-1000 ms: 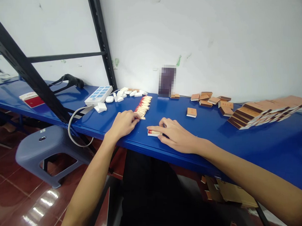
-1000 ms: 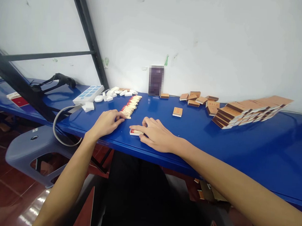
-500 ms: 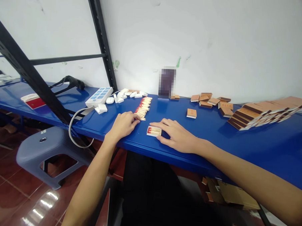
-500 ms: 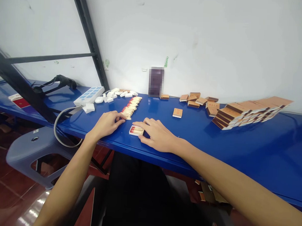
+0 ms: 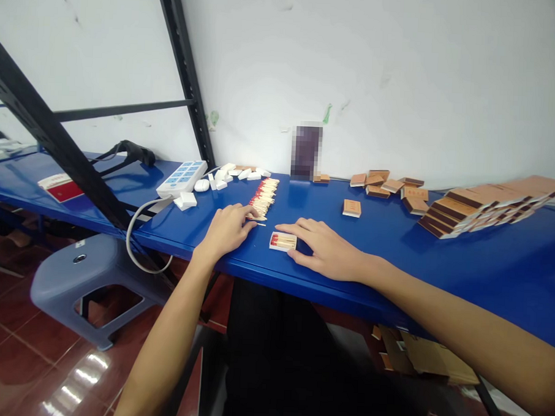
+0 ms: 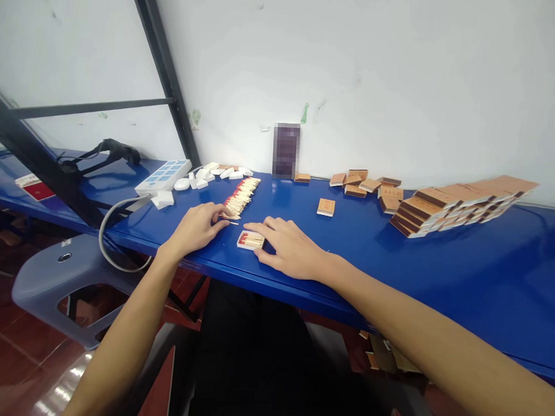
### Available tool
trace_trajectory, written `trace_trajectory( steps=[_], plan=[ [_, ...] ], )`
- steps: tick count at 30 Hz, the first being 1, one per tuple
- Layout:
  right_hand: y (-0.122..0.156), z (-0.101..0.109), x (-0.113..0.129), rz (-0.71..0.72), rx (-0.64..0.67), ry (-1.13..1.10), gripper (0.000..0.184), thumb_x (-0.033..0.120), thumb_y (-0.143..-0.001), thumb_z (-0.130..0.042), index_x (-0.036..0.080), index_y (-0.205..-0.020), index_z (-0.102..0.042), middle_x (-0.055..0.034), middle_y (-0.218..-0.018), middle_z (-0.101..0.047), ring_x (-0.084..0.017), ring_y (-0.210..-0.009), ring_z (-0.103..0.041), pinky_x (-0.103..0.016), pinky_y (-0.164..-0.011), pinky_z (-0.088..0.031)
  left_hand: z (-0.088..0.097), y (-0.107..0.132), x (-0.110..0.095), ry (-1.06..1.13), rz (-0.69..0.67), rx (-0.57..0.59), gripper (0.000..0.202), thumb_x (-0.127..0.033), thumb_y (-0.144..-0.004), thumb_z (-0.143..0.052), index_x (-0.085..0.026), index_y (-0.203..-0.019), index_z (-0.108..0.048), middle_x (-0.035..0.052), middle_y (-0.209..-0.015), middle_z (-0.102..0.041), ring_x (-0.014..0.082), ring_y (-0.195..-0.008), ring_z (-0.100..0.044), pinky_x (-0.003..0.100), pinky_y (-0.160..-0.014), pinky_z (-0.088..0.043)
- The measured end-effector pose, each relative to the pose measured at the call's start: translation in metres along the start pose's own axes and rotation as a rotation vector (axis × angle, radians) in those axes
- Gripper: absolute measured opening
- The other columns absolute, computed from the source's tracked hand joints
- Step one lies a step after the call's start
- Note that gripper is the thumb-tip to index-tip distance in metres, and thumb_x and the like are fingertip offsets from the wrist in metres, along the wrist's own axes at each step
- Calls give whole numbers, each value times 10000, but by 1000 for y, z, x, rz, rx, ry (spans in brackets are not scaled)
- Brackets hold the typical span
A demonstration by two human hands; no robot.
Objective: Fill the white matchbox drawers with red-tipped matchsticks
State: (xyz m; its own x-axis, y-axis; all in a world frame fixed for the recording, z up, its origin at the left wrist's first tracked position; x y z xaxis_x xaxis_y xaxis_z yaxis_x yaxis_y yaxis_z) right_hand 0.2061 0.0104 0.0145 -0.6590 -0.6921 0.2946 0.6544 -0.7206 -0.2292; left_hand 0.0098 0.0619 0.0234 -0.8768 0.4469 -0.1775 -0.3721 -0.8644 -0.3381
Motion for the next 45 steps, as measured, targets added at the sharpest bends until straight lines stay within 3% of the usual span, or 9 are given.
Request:
trace_trajectory(
  steps=[11, 17, 37, 45],
  plan=[
    [0, 1, 0, 5, -15, 0, 526, 411, -981, -424, 260, -1484, -448, -123, -1168, -609, -294, -1042, -557, -478, -902, -433, -1, -2, -1, -15, 10, 15, 238, -308, -961, -527, -249, -1047, -741, 61, -915, -660, 230, -864, -616, 336, -770, -419],
    [0, 1, 1, 3, -6, 2, 528, 401, -983, -425, 253, -1491, -437, -120, -1162, -608, -290, -1042, -558, -470, -905, -427, -3, -2, -1, 8, 0, 18, 173, -270, -958, -522, -217, -954, -687, 56, -910, -662, 231, -879, -610, 341, -763, -406],
    [0, 2, 2, 12, -25, 13, 521, 406, -980, -419, 251, -1477, -456, -122, -1155, -619, -292, -1032, -566, -470, -887, -438, -12, 0, -3, -35, -58, 126, 247, -301, -1027, -348, -203, -1015, -574, 94, -1077, -617, 269, -1003, -527, 430, -875, -376],
    [0, 1, 1, 4, -3, 23, 531, 405, -987, -414, 238, -1490, -432, -125, -1181, -610, -290, -1050, -558, -472, -903, -429, -12, 1, -1, -1, -73, 135, 210, -304, -1005, -389, -210, -988, -576, 76, -1045, -594, 264, -1004, -516, 435, -888, -377]
  ],
)
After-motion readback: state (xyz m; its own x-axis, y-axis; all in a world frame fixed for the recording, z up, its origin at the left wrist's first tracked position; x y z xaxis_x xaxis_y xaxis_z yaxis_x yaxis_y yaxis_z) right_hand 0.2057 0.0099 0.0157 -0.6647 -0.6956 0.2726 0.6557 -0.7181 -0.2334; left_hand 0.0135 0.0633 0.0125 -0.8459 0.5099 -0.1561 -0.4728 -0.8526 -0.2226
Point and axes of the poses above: each hand's wrist, its own y-axis away from the middle knuckle, its own z-axis out of the back of the hand, x = y × z, the point moved 5 cm from there along -y, towards the middle knuckle
